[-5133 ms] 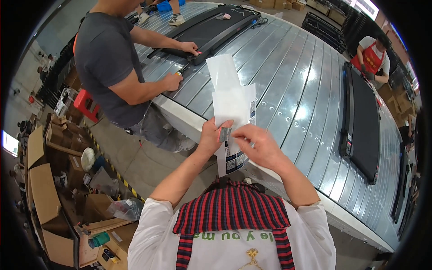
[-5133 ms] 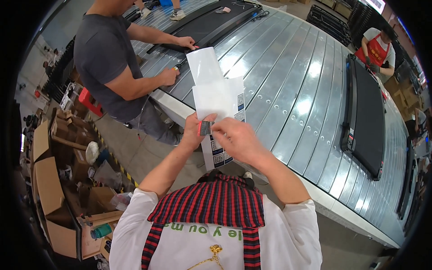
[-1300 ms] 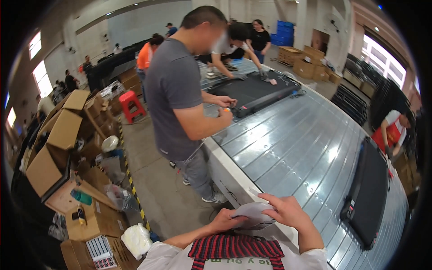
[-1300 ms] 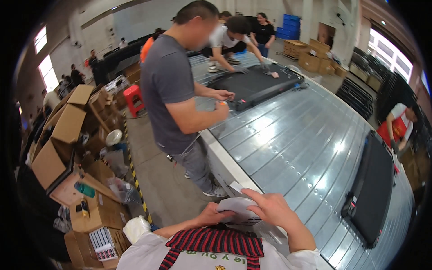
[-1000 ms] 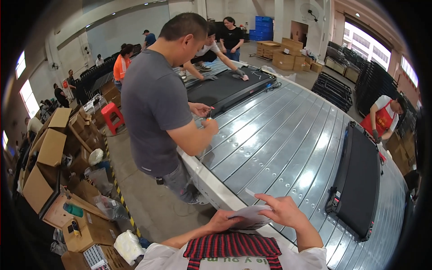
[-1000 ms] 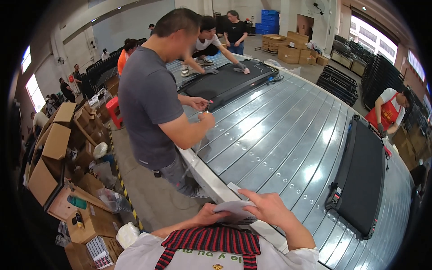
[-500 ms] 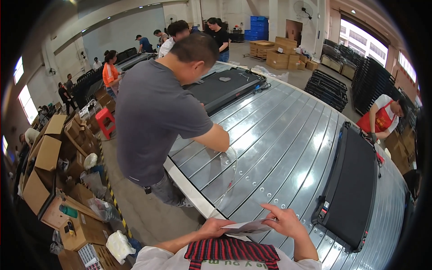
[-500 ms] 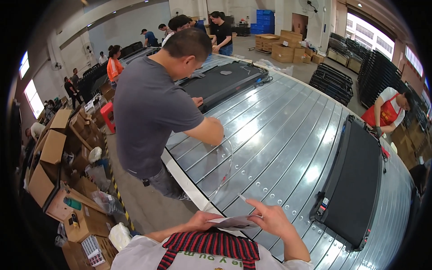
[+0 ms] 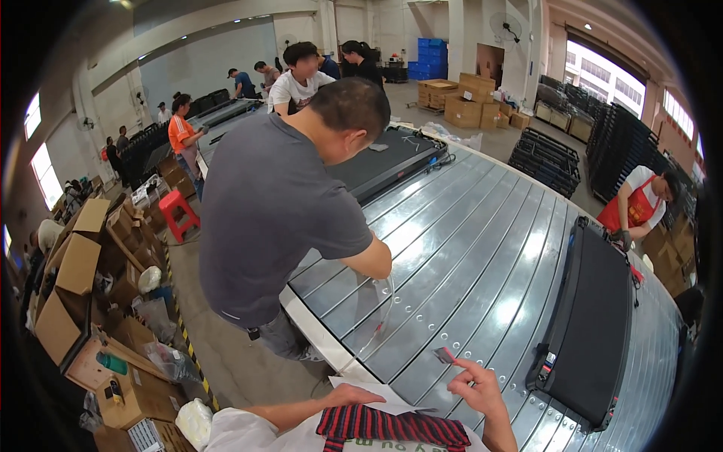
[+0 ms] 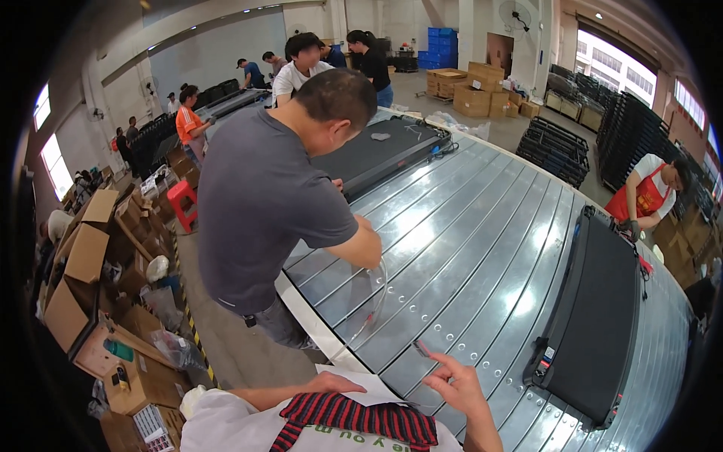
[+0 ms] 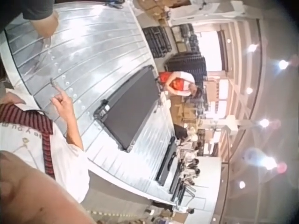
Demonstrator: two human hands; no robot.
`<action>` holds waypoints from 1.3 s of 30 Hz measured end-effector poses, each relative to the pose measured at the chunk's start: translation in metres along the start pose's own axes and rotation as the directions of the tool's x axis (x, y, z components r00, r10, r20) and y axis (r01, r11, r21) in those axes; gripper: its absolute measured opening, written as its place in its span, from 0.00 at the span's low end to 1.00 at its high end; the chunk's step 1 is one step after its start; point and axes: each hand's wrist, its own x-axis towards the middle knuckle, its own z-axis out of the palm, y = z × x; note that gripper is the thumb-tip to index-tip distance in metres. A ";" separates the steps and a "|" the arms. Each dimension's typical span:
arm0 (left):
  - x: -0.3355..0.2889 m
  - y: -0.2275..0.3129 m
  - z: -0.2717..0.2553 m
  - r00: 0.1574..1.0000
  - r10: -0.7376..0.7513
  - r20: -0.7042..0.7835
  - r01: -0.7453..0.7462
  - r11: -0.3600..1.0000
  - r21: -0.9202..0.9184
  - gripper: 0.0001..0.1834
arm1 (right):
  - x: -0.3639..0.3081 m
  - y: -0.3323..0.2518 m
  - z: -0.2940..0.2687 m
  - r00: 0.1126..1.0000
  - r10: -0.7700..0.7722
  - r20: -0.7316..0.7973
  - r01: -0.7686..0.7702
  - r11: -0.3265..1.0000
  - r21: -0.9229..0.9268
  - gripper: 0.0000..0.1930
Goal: Apply safety and informational labels to treadmill components on an assembly line.
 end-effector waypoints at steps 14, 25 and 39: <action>0.012 0.008 -0.025 0.998 -0.041 0.040 0.041 0.999 -0.015 0.21 | 0.022 0.031 0.033 0.973 0.020 -0.229 -0.060 0.984 -0.168 0.11; 0.015 -0.001 -0.033 0.999 0.009 0.047 -0.006 0.997 -0.078 0.22 | 0.014 0.043 0.039 0.961 0.044 -0.272 -0.123 0.952 -0.280 0.09; 0.007 -0.072 -0.030 0.576 0.796 0.184 -0.641 0.300 0.707 0.23 | 0.032 0.068 0.052 0.978 0.063 -0.198 -0.128 0.933 -0.336 0.10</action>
